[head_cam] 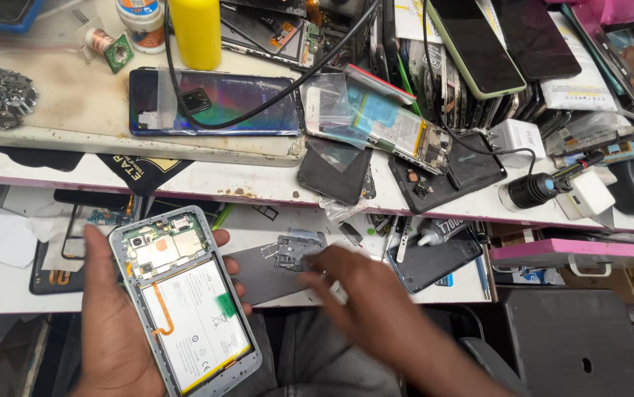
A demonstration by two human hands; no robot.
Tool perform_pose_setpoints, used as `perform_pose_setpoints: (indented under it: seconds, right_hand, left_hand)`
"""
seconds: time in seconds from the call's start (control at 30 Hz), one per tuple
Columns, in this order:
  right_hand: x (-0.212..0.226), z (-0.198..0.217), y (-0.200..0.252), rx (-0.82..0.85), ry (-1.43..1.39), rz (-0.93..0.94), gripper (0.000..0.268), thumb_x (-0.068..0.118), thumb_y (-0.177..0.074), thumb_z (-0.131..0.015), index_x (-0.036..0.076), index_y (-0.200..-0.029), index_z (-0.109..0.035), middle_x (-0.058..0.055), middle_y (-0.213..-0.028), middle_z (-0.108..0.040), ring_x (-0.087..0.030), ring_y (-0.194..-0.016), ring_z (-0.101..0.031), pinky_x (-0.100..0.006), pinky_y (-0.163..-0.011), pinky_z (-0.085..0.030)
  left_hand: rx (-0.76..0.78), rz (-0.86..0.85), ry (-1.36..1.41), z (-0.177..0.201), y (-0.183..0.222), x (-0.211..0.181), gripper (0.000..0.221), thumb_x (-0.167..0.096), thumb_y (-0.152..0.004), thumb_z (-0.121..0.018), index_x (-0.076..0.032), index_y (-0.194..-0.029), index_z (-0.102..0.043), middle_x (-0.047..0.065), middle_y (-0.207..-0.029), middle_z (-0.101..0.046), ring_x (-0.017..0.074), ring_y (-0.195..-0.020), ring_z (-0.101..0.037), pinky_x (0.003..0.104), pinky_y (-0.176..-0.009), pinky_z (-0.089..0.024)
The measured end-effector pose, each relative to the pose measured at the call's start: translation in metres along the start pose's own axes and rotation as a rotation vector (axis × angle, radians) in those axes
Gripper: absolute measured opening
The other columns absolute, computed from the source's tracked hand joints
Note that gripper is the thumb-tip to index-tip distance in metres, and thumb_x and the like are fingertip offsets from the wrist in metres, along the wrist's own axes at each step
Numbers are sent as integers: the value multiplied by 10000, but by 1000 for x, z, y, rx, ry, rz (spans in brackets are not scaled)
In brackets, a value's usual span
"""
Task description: The person is repairing a smartphone by applying adhesive to the motherboard and battery area. They then place a new battery into the phone's chassis, attach a green rubber gasket around the frame, and install a metal shielding plate over the internal components.
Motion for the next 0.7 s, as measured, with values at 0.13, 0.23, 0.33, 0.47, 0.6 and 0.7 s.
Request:
perform_pose_setpoints:
  seconds: [0.13, 0.23, 0.33, 0.47, 0.6, 0.7]
  right_hand:
    - [-10, 7, -20, -53, 218, 127, 512, 198, -904, -711, -58, -1331, -589, -273, -1204, -618, -445, -1041, -625, -494, -862, -507]
    - [-16, -7, -28, -47, 252, 137, 577, 227, -877, -746, -52, -1347, -562, -282, -1191, -575, -448, -1043, -588, -511, -872, -482]
    - [-8, -10, -34, -96, 264, 230, 544, 230, -859, -764, -47, -1292, -586, -263, -1167, -588, -443, -1030, -586, -508, -867, -477]
    - [-14, -15, -36, -95, 281, 130, 478, 231, -844, -780, 1, -1236, -632, -230, -1099, -621, -424, -981, -593, -507, -838, -469]
    - [-16, -8, -33, -160, 237, 76, 354, 199, -863, -757, 30, -1165, -681, -202, -986, -642, -390, -943, -616, -489, -794, -484]
    - [-10, 3, -31, -238, 166, 119, 222, 155, -894, -719, 29, -1077, -725, -174, -941, -681, -363, -908, -649, -463, -770, -502]
  left_hand:
    - [143, 76, 70, -15, 3, 6, 1065, -879, -971, -308, 75, -1340, -602, 228, -990, -721, 369, -843, -748, 527, -752, -635]
    - [125, 97, 44, -14, 6, 14, 1072, -875, -962, -307, 88, -1329, -604, 214, -966, -725, 352, -826, -755, 518, -737, -644]
    - [154, 106, 46, -18, 5, 16, 1090, -865, -949, -306, 116, -1318, -605, 205, -930, -722, 342, -794, -757, 502, -710, -655]
    - [138, 109, 68, -18, 6, 20, 1117, -884, -940, -322, 136, -1296, -607, 205, -894, -720, 335, -751, -759, 496, -661, -665]
    - [162, 120, 74, -19, 6, 19, 1101, -880, -928, -342, 128, -1286, -605, 204, -900, -716, 334, -754, -757, 488, -667, -662]
    - [143, 128, 99, -18, 6, 20, 1101, -888, -924, -360, 126, -1267, -617, 205, -885, -716, 334, -746, -759, 492, -653, -665]
Point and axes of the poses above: each hand's wrist, its own y-axis away from the middle knuckle, its own z-axis out of the back of the hand, x = y × z, the point moved 10 cm from there along -y, towards the middle knuckle
